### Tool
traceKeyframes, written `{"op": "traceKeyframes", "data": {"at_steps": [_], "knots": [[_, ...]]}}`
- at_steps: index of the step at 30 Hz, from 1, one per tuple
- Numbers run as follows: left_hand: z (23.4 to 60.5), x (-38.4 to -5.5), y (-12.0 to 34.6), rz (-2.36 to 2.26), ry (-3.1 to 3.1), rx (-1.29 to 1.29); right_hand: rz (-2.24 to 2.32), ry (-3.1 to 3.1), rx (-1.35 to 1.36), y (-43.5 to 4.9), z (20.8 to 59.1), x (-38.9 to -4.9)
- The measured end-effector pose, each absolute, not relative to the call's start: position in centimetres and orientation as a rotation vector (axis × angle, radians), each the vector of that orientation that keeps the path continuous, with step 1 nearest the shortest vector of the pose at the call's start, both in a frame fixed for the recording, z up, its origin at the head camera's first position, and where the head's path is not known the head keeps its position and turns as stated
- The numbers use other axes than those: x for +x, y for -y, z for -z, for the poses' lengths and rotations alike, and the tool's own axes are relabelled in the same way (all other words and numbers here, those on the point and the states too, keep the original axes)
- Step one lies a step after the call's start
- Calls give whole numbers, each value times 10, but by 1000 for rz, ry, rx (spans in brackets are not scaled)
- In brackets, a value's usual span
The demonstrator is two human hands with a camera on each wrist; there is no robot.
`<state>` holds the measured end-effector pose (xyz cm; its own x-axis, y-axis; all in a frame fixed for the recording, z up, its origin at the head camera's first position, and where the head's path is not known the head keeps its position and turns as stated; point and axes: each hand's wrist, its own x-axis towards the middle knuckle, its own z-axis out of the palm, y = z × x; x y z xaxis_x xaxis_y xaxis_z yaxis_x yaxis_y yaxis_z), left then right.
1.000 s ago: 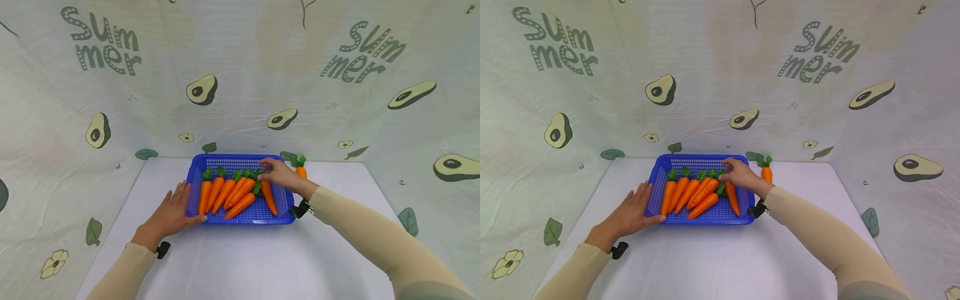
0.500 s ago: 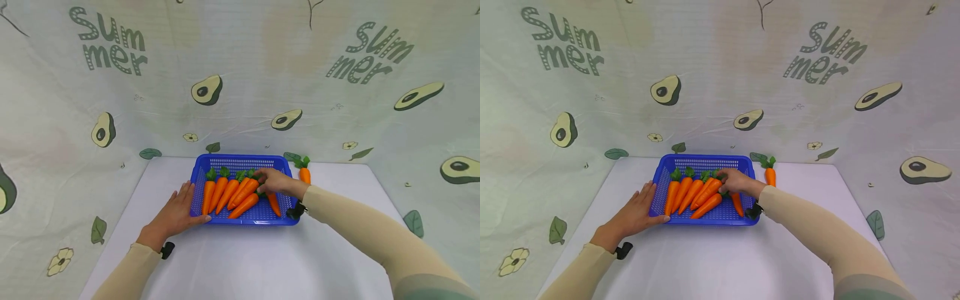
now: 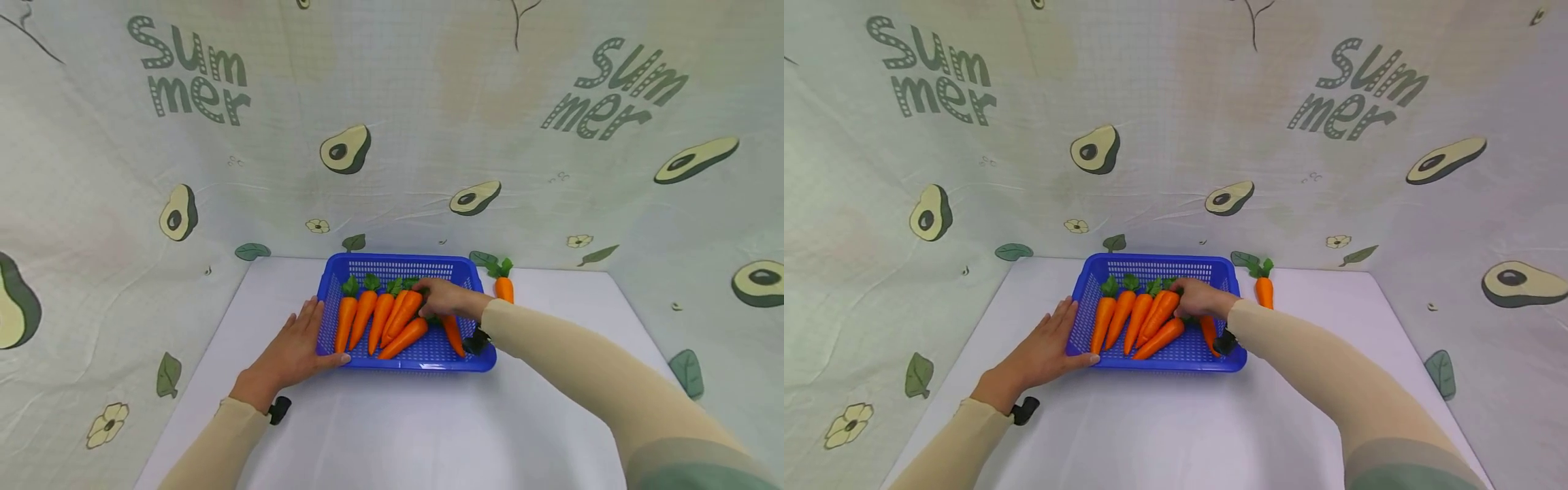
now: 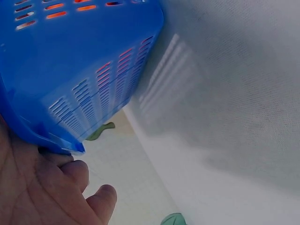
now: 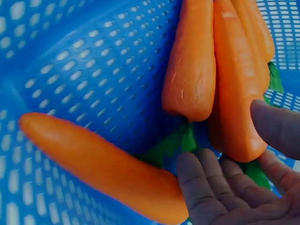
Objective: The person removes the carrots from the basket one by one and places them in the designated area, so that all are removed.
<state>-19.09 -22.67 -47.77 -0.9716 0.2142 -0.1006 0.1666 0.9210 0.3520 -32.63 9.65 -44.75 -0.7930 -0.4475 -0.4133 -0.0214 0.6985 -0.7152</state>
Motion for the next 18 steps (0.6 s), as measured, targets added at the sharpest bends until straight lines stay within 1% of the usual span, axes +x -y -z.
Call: {"op": "traceKeyframes", "data": {"at_steps": [9,18], "knots": [[478,-192,224,-512,-2922,260,1106,-2241,-455,-72,458,-333],[480,-191,225,-512,-2924,237,1131,-2317,-362,-65,462,-330]]}}
